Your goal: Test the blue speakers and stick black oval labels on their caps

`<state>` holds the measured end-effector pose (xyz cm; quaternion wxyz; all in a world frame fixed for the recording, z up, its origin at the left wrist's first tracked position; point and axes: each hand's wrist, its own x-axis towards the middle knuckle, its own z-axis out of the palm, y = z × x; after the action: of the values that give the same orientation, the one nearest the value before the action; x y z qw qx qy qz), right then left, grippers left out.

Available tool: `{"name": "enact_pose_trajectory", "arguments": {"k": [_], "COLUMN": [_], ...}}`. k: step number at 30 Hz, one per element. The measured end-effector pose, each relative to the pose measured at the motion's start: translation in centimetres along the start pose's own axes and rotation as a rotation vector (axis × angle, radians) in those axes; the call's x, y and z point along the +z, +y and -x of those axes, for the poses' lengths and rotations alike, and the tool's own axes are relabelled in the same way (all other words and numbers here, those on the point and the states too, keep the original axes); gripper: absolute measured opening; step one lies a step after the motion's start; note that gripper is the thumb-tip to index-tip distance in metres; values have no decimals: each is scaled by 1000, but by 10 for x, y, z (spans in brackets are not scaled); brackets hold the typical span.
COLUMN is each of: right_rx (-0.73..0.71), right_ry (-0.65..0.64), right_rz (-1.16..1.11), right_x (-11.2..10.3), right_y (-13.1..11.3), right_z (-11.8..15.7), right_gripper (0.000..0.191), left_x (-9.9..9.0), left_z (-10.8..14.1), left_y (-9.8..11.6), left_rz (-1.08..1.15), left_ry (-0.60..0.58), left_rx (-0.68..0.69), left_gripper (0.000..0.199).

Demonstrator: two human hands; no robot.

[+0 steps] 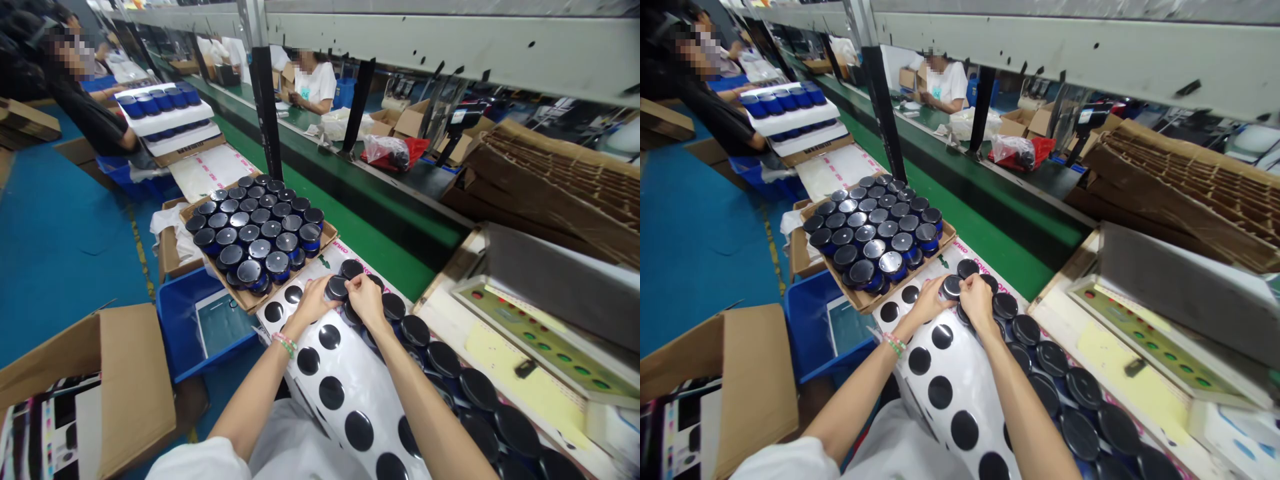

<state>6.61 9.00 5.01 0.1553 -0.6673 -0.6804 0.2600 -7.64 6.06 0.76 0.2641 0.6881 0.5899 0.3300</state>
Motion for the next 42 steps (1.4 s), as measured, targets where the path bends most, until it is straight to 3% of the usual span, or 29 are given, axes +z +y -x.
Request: {"name": "enact_pose_trajectory", "arguments": {"k": [14, 17, 22, 26, 30, 32, 36, 42], "right_rx": [-104, -160, -299, -454, -527, -527, -560, -639], "right_ry": [25, 15, -55, -254, -453, -475, -507, -481], "right_rz": [234, 306, 351, 279, 237, 240, 259, 330], "right_x": [-3, -1, -14, -35, -31, -20, -2, 0], "right_y": [-11, -16, -16, 13, 47, 56, 58, 64], "right_z": [9, 18, 54, 111, 167, 183, 193, 200], "right_gripper": [22, 22, 25, 24, 28, 34, 38, 38], "left_x": [1, 2, -1, -8, -7, 0, 18, 23], "left_z": [0, 2, 2, 3, 33, 60, 105, 106], "left_y": [-1, -2, 0, 4, 19, 28, 35, 31], "left_rz": [-49, -73, -116, -148, -198, -226, -286, -346], "left_ry": [-13, -30, -97, -109, 37, 107, 86, 86], "left_rx": [25, 24, 87, 119, 52, 17, 43, 36], "left_gripper": [51, 57, 69, 66, 81, 74, 52, 45]}}
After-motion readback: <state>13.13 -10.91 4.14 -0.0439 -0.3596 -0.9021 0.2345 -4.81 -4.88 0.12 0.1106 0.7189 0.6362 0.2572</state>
